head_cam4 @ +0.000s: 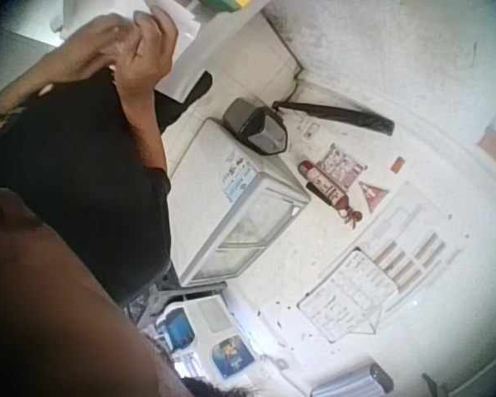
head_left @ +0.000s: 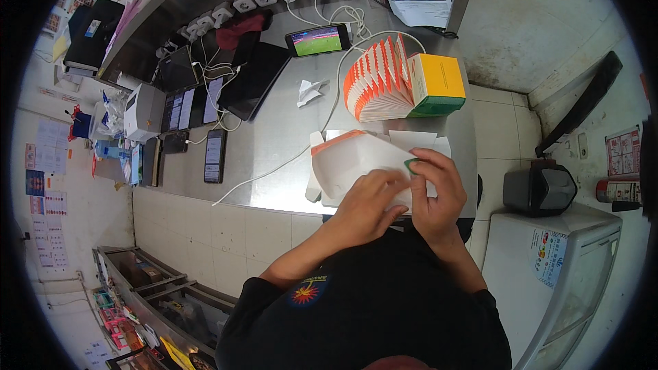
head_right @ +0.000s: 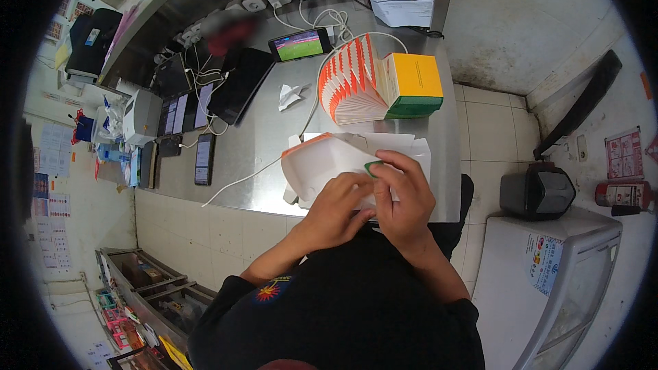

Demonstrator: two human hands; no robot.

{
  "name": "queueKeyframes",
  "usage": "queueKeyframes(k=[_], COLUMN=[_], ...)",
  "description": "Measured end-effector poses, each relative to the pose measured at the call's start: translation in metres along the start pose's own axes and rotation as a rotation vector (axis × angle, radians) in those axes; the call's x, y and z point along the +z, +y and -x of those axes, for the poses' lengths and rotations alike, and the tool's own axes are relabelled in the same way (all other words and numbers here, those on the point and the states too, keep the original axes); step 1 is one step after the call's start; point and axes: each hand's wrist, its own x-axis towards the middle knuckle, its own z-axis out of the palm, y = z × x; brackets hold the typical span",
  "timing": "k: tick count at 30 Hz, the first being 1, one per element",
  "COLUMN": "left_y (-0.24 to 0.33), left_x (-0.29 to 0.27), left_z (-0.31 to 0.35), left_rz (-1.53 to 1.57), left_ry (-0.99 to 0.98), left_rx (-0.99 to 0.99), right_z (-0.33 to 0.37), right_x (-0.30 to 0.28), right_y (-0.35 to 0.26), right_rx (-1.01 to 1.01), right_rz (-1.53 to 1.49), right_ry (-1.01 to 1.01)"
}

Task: The person folds and assembles small rectangular paper boxes from flat printed sheets. They fold the sides, tuck flaps into slots, and stack completed boxes on the counter. The process is repeated for multiple boxes using orange, green, and yellow printed sheets.

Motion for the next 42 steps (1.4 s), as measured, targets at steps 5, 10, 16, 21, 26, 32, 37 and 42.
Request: queueKeyframes(k=[5,10,16,21,26,32,37,42], left_y=[0.008,0.024,0.01,0.004,0.014,0.02,0.018,0.015], left_x=[-0.017,-0.012,0.007,0.012,0.01,0.008,0.008,0.011], left_z=[-0.014,-0.014,0.006,0.016,0.015,0.014,0.014,0.016], left_rz=[1.184,1.295,1.247,1.107,0.836,0.644,0.57,0.634], left_ry=[0.376,0.604,0.424,0.499,0.448,0.428,0.384,0.334], left_rx=[-0.338,-0.567,-0.4,-0.407,-0.261,-0.188,-0.183,-0.237], right_z=[0.004,0.012,0.014,0.014,0.014,0.019,0.021,0.021], right_x=[-0.003,-0.003,-0.008,-0.007,-0.011,-0.016,-0.019,-0.016], right_y=[-0.005,-0.007,-0.003,-0.006,-0.002,0.003,0.004,0.005], right_rx=[-0.3,-0.349,-0.308,-0.282,-0.297,-0.32,-0.285,-0.155], right_rz=[-0.156,-0.052,0.145,-0.022,0.016,0.065,0.09,0.031], right_ry=[-0.118,-0.097,-0.006,-0.018,-0.06,-0.145,-0.175,-0.126])
